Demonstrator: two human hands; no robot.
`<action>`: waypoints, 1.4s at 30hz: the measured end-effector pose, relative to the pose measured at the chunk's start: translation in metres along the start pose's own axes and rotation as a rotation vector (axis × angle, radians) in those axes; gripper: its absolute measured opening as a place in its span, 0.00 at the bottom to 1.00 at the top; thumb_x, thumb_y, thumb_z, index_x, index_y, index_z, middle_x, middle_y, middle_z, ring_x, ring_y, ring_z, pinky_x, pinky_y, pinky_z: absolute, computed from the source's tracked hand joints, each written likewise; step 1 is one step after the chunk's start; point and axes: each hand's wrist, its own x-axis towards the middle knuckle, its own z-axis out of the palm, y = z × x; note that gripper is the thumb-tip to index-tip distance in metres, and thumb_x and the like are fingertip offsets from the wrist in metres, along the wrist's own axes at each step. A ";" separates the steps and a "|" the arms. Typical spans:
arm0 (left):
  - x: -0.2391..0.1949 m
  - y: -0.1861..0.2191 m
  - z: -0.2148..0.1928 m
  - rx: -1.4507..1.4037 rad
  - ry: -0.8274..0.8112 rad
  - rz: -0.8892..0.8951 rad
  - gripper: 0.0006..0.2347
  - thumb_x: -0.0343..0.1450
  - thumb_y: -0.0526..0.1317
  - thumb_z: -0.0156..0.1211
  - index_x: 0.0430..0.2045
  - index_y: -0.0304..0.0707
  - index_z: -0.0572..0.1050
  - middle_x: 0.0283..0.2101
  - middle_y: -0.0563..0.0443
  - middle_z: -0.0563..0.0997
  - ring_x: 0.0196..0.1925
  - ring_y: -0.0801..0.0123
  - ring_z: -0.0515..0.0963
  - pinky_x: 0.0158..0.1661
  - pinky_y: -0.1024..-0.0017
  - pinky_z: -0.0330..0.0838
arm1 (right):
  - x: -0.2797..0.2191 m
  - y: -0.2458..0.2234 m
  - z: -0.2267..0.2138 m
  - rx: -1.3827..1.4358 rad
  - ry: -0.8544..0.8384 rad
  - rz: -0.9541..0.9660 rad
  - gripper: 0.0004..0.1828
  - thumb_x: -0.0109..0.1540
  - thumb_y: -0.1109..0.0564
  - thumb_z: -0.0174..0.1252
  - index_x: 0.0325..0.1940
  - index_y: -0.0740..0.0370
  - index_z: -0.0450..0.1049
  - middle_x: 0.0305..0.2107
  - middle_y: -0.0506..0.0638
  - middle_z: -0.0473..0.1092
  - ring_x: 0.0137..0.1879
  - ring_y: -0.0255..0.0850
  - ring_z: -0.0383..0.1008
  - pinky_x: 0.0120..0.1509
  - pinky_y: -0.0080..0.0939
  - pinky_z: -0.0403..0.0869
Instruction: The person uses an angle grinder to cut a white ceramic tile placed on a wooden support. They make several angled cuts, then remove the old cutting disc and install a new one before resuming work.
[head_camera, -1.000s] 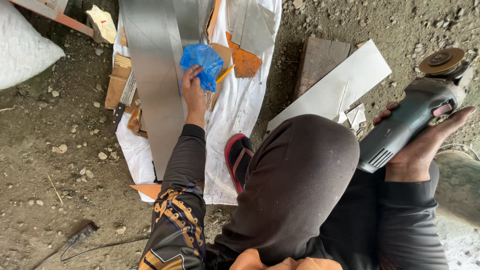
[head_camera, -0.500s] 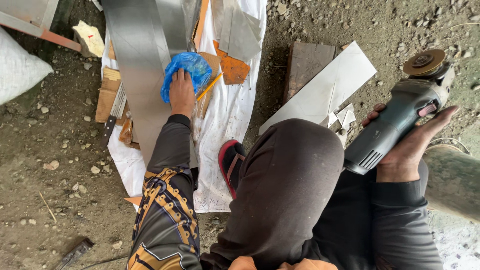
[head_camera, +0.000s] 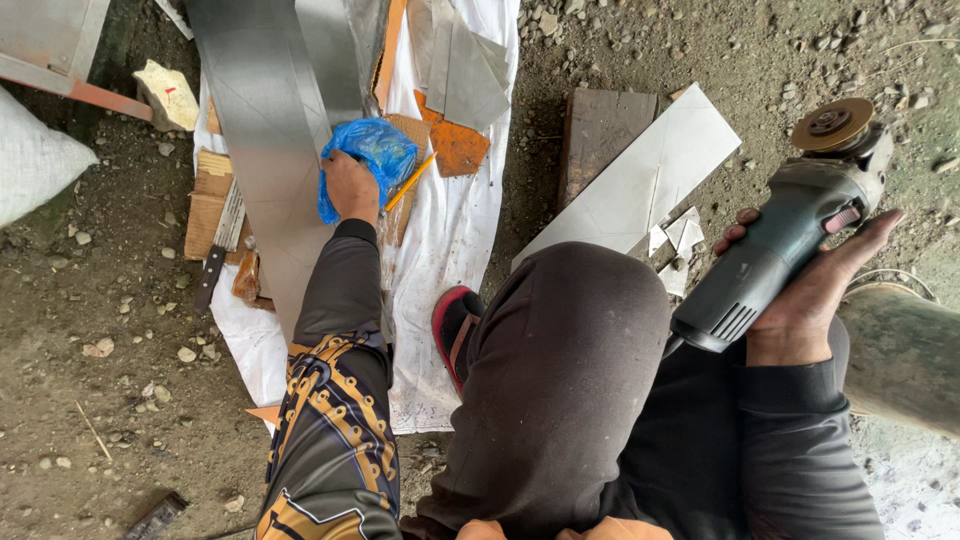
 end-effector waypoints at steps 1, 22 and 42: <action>-0.001 0.002 0.002 0.028 0.020 0.025 0.16 0.73 0.34 0.64 0.50 0.23 0.67 0.53 0.26 0.72 0.53 0.40 0.78 0.53 0.55 0.74 | -0.001 0.000 0.001 -0.015 -0.021 -0.009 0.51 0.62 0.17 0.43 0.62 0.68 0.64 0.35 0.55 0.71 0.40 0.47 0.77 0.51 0.53 0.81; 0.001 0.002 0.019 -0.246 0.076 0.262 0.15 0.69 0.29 0.53 0.48 0.36 0.81 0.50 0.31 0.77 0.52 0.39 0.76 0.53 0.54 0.71 | -0.010 -0.004 0.009 -0.037 0.008 0.002 0.53 0.61 0.14 0.41 0.62 0.66 0.65 0.35 0.54 0.72 0.41 0.47 0.77 0.49 0.52 0.81; 0.015 0.019 0.003 -0.049 -0.045 0.041 0.10 0.69 0.35 0.62 0.43 0.31 0.75 0.44 0.30 0.82 0.47 0.38 0.81 0.47 0.49 0.74 | -0.012 -0.005 0.022 -0.026 0.003 -0.003 0.57 0.62 0.14 0.42 0.72 0.66 0.65 0.40 0.57 0.73 0.42 0.47 0.79 0.48 0.50 0.82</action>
